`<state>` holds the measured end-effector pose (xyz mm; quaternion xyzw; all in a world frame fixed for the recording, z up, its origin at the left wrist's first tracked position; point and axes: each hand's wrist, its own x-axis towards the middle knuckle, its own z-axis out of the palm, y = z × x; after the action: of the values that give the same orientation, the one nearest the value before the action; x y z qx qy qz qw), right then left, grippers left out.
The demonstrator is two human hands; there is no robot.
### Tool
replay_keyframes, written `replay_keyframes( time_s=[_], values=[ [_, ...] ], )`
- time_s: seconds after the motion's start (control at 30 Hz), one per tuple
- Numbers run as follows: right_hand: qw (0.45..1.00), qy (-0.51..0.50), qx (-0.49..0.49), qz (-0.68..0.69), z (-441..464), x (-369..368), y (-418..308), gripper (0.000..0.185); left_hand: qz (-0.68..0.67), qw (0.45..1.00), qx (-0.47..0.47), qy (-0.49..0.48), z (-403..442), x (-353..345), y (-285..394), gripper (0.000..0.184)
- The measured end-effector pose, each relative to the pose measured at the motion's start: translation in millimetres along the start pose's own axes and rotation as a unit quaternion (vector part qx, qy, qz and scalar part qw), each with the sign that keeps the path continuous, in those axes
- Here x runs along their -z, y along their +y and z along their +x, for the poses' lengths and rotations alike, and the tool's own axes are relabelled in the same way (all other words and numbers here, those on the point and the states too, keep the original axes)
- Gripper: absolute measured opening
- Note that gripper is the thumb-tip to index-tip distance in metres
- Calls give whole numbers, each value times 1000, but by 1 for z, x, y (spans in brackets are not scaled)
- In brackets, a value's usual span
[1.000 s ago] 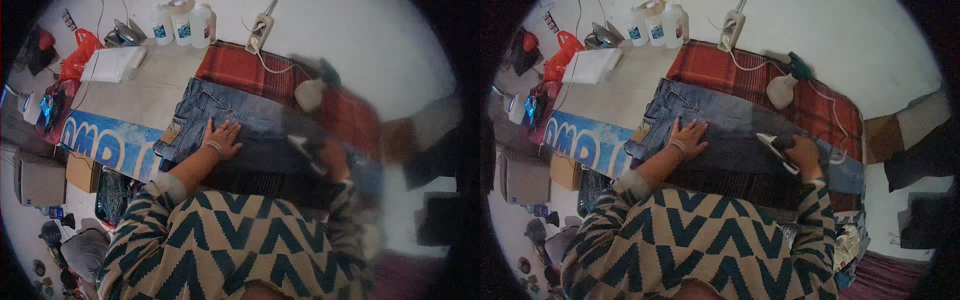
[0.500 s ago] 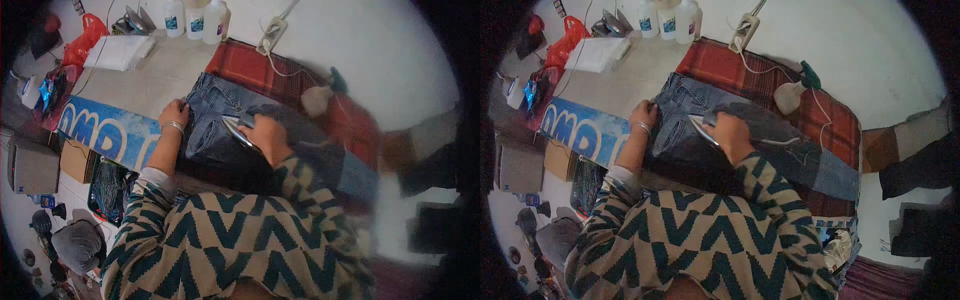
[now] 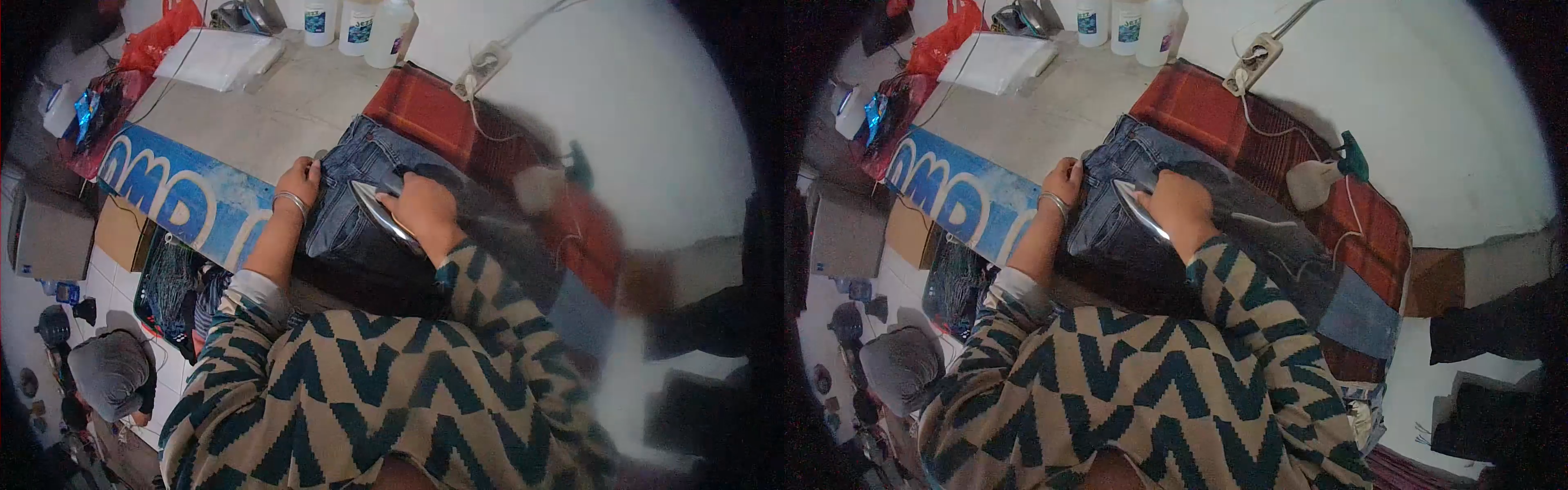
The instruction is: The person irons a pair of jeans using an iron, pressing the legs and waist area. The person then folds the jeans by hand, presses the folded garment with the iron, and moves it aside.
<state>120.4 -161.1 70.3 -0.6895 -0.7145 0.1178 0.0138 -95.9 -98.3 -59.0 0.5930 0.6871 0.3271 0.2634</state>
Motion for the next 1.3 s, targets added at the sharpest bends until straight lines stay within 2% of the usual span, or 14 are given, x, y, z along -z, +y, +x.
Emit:
replay_keyframes(
  time_s=[0.07,0.3,0.5,0.57,0.67,0.73,0.77,0.83,0.93,1.0,1.13,1.17,1.2,1.3],
  values=[
    [999,23,16,24,-4,-7,9,53,22,1000,0,-14,-6,5,2,32],
    [1000,-23,-2,-5,-51,-2,36,49,39,998,6,-54,-15,21,-23,35],
    [996,27,81,-11,15,-2,-26,49,149,981,88,-91,-54,61,-19,38],
    [993,17,109,-34,49,-19,-48,49,137,985,86,-66,-68,57,-31,38],
    [996,36,77,-40,75,-26,-67,48,128,990,52,-5,-76,44,-48,36],
    [996,40,77,-34,76,-16,-75,48,132,990,20,41,-80,40,-54,30],
    [997,-3,68,-31,75,-10,-75,51,129,990,26,41,-84,39,-57,30],
    [996,-7,80,-41,60,-7,-69,52,114,990,-37,77,-82,42,-61,25],
    [994,-33,74,-66,55,-3,-68,54,74,991,-52,97,-84,43,-61,21],
    [995,12,79,-52,59,-9,-72,55,79,992,-40,87,-86,43,-59,20],
    [995,0,91,-48,86,-11,-96,55,76,992,-37,89,-85,43,-57,19],
    [995,3,84,-58,87,-11,-98,50,80,992,-38,92,-84,43,-58,19],
    [995,4,75,-68,86,-12,-97,44,81,991,-38,97,-85,43,-58,19],
    [994,-19,91,-65,55,-2,-72,48,64,992,-45,104,-84,47,-57,18]
  ],
)
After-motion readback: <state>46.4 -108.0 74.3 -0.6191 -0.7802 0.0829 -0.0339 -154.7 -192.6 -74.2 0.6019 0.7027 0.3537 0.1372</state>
